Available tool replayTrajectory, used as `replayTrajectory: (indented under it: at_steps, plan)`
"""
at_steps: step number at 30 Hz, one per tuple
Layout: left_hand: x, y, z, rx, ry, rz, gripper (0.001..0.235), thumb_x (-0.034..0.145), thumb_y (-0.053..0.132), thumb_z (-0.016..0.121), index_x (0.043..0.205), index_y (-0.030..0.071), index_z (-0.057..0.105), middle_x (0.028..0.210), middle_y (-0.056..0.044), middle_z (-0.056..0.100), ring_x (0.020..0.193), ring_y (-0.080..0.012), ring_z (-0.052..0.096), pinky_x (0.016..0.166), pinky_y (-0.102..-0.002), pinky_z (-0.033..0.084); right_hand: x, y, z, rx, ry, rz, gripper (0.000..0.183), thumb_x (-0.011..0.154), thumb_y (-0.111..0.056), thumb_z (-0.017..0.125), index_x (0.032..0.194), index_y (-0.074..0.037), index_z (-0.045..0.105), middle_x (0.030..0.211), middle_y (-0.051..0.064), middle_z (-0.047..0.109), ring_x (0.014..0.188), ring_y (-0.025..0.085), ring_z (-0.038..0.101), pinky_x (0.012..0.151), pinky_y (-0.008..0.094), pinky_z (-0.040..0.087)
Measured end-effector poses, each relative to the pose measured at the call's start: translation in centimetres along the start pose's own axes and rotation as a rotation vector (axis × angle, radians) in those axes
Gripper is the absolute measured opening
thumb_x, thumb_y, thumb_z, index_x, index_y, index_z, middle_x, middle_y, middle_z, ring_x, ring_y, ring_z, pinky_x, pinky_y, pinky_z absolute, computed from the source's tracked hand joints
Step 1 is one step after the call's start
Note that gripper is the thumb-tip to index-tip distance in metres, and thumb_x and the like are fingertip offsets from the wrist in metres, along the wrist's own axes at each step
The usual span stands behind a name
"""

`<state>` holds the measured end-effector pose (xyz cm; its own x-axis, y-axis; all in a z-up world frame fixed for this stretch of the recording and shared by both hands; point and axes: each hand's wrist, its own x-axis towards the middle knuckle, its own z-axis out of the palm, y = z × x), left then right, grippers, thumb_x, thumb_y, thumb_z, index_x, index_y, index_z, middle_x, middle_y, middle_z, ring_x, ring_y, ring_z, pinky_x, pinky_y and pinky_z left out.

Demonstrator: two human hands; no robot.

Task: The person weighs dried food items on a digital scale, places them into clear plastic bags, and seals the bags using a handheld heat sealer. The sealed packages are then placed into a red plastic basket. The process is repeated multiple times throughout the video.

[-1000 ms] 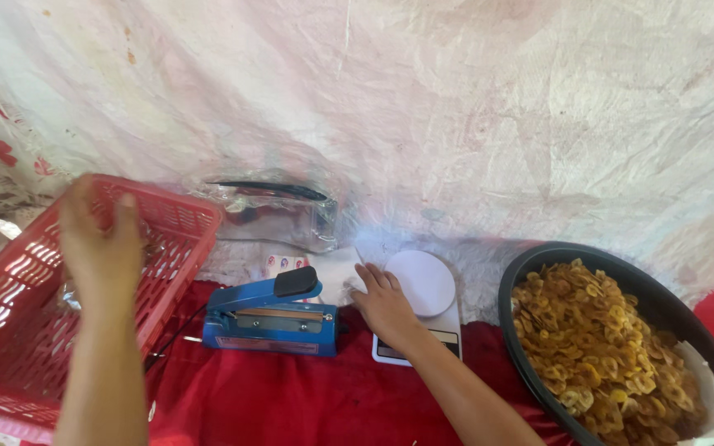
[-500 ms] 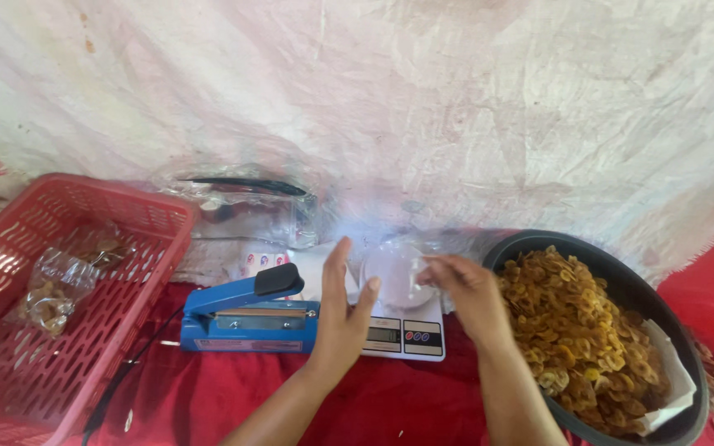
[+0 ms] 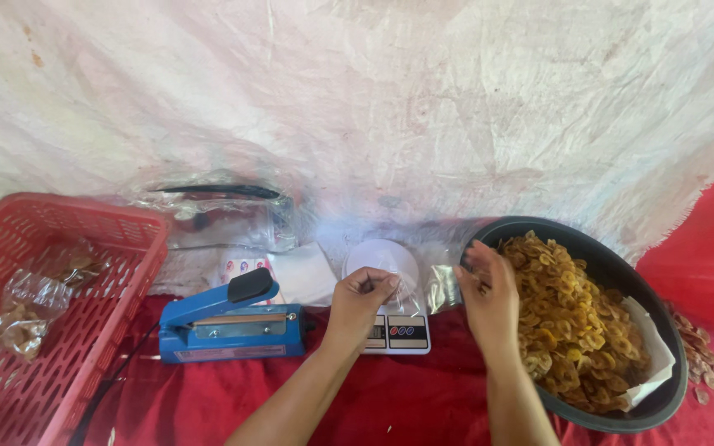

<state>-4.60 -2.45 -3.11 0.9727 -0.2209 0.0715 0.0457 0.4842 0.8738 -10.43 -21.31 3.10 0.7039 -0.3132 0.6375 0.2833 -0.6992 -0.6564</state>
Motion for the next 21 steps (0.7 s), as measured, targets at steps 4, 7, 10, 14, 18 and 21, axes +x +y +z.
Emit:
replayTrajectory:
  at_steps: [4,7,10,14,18,21]
  plan:
    - [-1.0,2.1,2.0,0.28,0.014,0.045,0.009,0.09,0.007,0.076,0.09,0.0,0.07,0.074,-0.003,0.069,0.063,-0.0067,0.057,0.057,-0.024,0.047,-2.0,-2.8,1.5,0.052,-0.098,0.101,0.033,0.085,-0.015,0.08,0.114,-0.007,0.066,0.104,0.009,0.072,0.091,0.016,0.069,0.076,0.031,0.057]
    - [-2.7,3.7,3.4,0.512,-0.011,-0.005,0.012,0.088,0.009,0.076,0.087,0.002,0.066,0.066,-0.002,0.063,0.056,-0.0076,0.052,0.049,-0.027,0.043,-2.0,-2.9,2.4,0.3,-0.296,0.312,0.03,0.086,-0.011,0.079,0.113,-0.006,0.066,0.094,0.006,0.073,0.087,0.012,0.07,0.072,0.029,0.057]
    - [-2.3,4.9,3.5,0.656,-0.109,0.148,0.018,0.086,0.008,0.081,0.086,0.002,0.063,0.065,-0.004,0.062,0.058,-0.0075,0.054,0.053,-0.025,0.045,-1.1,-1.9,2.0,0.355,-0.273,0.316,0.021,0.089,-0.009,0.076,0.108,-0.003,0.068,0.087,0.005,0.073,0.081,0.011,0.067,0.07,0.027,0.054]
    - [-1.1,5.1,3.1,0.611,-0.218,0.281,0.012,0.088,0.004,0.075,0.092,0.002,0.063,0.083,-0.007,0.064,0.067,-0.0116,0.062,0.059,-0.027,0.051,-0.5,-1.3,0.2,0.226,-0.344,0.313,0.025,0.088,-0.008,0.076,0.111,-0.004,0.067,0.084,0.006,0.071,0.077,0.011,0.064,0.066,0.027,0.052]
    - [-0.9,5.1,3.6,0.763,-0.543,0.605,0.013,0.089,-0.003,0.069,0.101,0.002,0.069,0.104,-0.012,0.066,0.093,-0.0287,0.068,0.078,-0.036,0.055,0.8,-0.6,-3.0,0.095,-0.438,0.344,0.025,0.089,-0.01,0.074,0.112,-0.004,0.067,0.089,0.008,0.078,0.081,0.014,0.072,0.071,0.028,0.056]
    - [-1.0,4.4,5.4,0.92,-0.528,0.6,0.017,0.087,-0.001,0.068,0.102,0.004,0.072,0.107,-0.012,0.069,0.099,-0.0339,0.067,0.085,-0.041,0.053,2.2,1.0,-6.1,-0.003,-0.628,0.249,0.033,0.089,-0.023,0.074,0.117,-0.007,0.07,0.102,0.009,0.08,0.095,0.018,0.076,0.084,0.031,0.06]
